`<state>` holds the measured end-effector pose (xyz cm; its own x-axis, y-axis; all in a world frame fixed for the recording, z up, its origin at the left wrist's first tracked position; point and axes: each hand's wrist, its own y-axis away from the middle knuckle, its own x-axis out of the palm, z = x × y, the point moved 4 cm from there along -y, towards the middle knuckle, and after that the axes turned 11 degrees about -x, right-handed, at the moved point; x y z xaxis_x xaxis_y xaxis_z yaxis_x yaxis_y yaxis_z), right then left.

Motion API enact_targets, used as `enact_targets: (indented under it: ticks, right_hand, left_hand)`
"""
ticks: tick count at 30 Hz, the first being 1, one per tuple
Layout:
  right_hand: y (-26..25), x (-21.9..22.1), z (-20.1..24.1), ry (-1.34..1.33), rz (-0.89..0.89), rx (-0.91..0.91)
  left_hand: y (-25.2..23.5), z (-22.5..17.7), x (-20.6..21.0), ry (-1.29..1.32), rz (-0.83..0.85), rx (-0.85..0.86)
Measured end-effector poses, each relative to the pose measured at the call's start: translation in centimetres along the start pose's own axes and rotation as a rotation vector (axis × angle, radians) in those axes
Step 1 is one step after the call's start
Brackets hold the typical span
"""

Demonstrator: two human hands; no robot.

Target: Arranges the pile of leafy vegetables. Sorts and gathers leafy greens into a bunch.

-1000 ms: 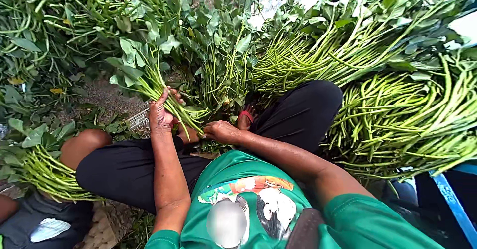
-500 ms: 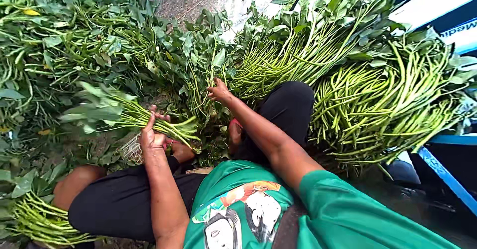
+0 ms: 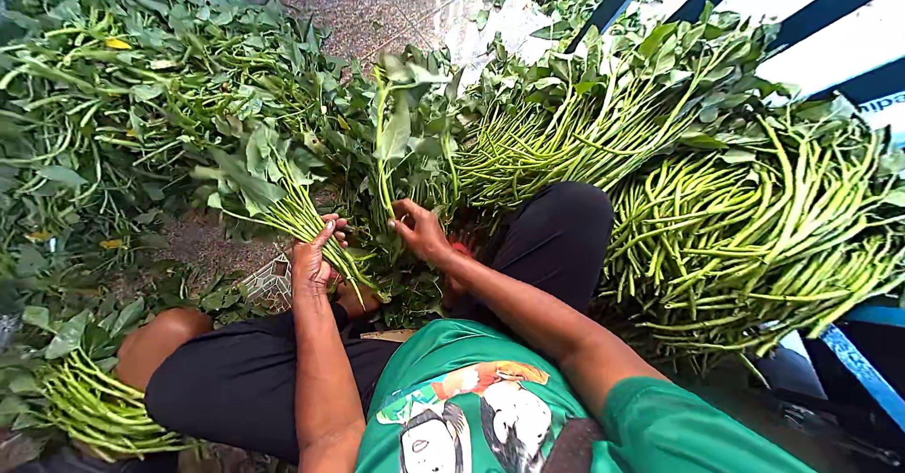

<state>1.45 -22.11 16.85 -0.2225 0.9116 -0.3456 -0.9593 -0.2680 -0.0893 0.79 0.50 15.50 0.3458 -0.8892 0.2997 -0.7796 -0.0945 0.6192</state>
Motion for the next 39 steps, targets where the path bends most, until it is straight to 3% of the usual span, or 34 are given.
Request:
enact_targets:
  ticks: [7,13,16,19,26,28,31,35,39]
  right_hand:
    - [3.7,5.0,-0.8,0.153,0.320,-0.230]
    - [3.4,5.1,-0.9,0.226,0.421,-0.200]
    - [1.9,5.1,-1.1,0.095,0.450,-0.027]
    - [-0.6,5.8,-1.3,-0.108,0.342,0.128]
    - [-1.4,7.9,0.0,-0.728,-0.193,0.402]
    - [-1.0,8.1,0.6,-0.886,-0.291,0.411]
    - [-1.3,8.0,1.0,-1.031,-0.305,0.388]
    - [0.0,7.5,0.8,-0.949,-0.215,0.313]
    - [5.3,5.5,2.1,-0.557,0.233,0.308]
  left_hand:
    - [-0.1,-0.3,-0.2,-0.024,-0.092,0.085]
    - [-0.2,0.1,-0.5,-0.076,-0.117,0.111]
    - [0.0,0.5,0.1,-0.067,-0.146,0.080]
    - [0.2,1.1,1.1,-0.057,-0.138,0.085]
    - [0.1,1.1,0.1,0.028,-0.196,0.044]
    - [0.1,1.1,-0.3,0.031,-0.243,0.052]
    - [0.1,1.1,-0.5,0.030,-0.289,0.077]
    - [0.4,0.5,-0.8,0.040,-0.358,0.125]
    - [-0.3,-1.3,-4.8,-0.005,-0.448,0.224]
